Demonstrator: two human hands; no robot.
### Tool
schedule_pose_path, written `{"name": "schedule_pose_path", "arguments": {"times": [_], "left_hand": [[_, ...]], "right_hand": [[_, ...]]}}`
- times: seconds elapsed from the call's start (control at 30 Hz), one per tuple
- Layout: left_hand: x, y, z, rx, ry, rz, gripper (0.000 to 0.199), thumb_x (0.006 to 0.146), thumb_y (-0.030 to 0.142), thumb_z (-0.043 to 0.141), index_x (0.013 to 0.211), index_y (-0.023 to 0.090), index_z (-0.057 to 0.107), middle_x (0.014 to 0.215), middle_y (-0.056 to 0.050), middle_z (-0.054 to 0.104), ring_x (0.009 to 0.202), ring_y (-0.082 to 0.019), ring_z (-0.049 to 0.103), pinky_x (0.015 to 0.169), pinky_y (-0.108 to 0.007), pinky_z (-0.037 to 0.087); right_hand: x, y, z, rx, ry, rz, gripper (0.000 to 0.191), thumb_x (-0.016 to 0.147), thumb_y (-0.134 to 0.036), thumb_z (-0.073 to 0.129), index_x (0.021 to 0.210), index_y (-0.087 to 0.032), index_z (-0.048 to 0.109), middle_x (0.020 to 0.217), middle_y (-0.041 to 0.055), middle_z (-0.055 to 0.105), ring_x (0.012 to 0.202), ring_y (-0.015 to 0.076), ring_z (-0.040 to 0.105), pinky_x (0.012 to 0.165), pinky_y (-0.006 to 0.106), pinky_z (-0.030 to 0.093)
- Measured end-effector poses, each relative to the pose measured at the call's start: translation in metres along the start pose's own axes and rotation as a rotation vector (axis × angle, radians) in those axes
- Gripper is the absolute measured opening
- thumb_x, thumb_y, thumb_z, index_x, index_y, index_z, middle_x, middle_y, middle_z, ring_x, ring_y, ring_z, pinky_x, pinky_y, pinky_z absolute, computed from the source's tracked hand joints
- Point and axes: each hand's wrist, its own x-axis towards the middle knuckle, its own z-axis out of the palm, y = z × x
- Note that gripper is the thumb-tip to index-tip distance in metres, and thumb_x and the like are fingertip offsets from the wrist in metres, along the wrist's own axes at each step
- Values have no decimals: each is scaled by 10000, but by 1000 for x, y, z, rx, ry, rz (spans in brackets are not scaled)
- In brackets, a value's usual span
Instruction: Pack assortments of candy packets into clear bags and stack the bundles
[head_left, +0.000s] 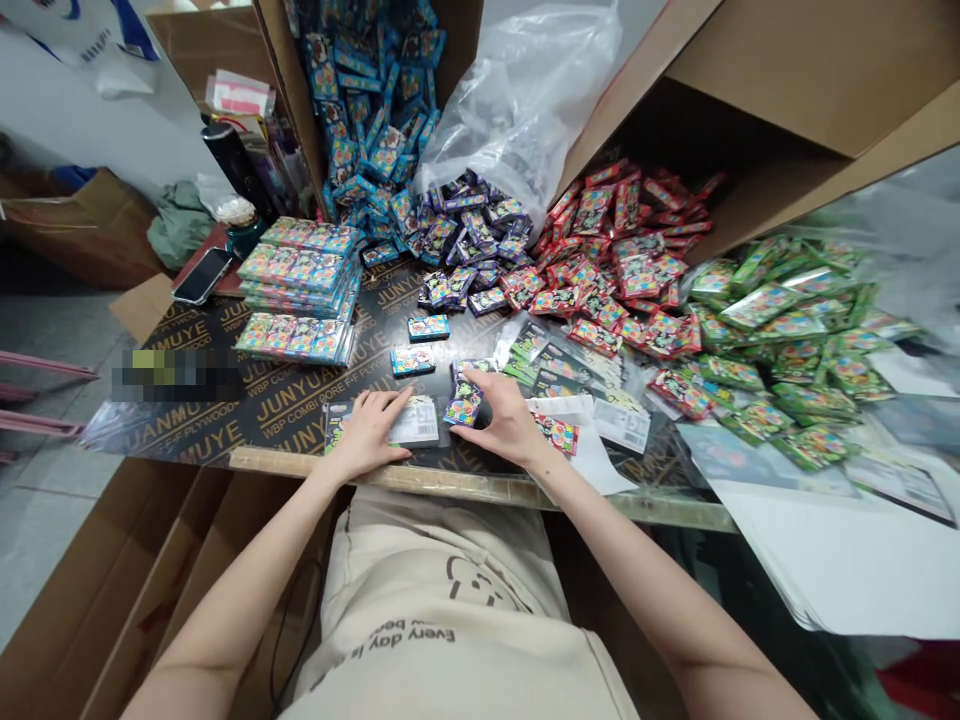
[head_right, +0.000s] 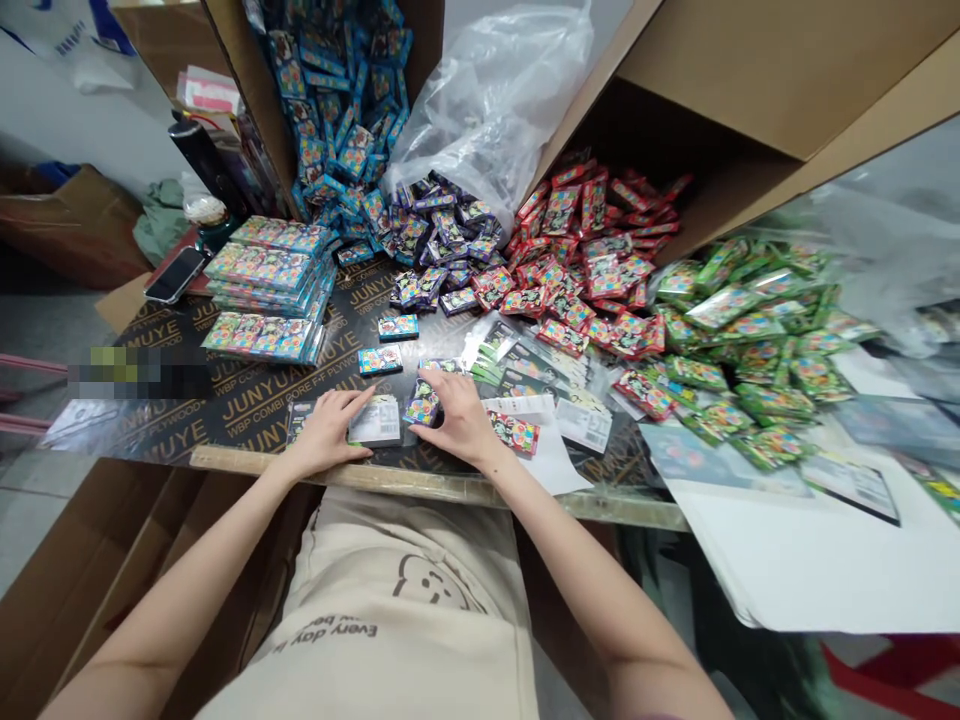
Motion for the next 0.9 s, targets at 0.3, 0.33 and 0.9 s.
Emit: {"name": "schedule_pose_path", "arguments": {"times": [0.3,0.33,0.9], "left_hand": [[-4,-4,-2,-43,55,125,1026,682,315,760,1529,211,189,1297,-120,544,1204,-294,506,1126,-511,296],[-5,-5,-3,-57,51,137,1015,691,322,755,1528,221,189,1314,-118,537,1216,-294,501,1131,-513,293],[4,-11,25,22,121,59,893,712,385,736,1485,216,321,1227,-129,565,1120,-319,527,1015,-522,396]], "right_hand": [[2,-8,0,194,-273,-59,811,733,-443,760,1414,-204,389,1321,143,572,1173,300,548,976,465,428],[3,-9,-1,202,-271,-63,835,721,-478,767,1415,-207,392,1326,142,572,1185,301,541,987,464,413],[72,116,-64,-485,212,609,719,805,-385,680,1439,-182,409,1523,219,317,1388,420,255,1018,611,280]]}}
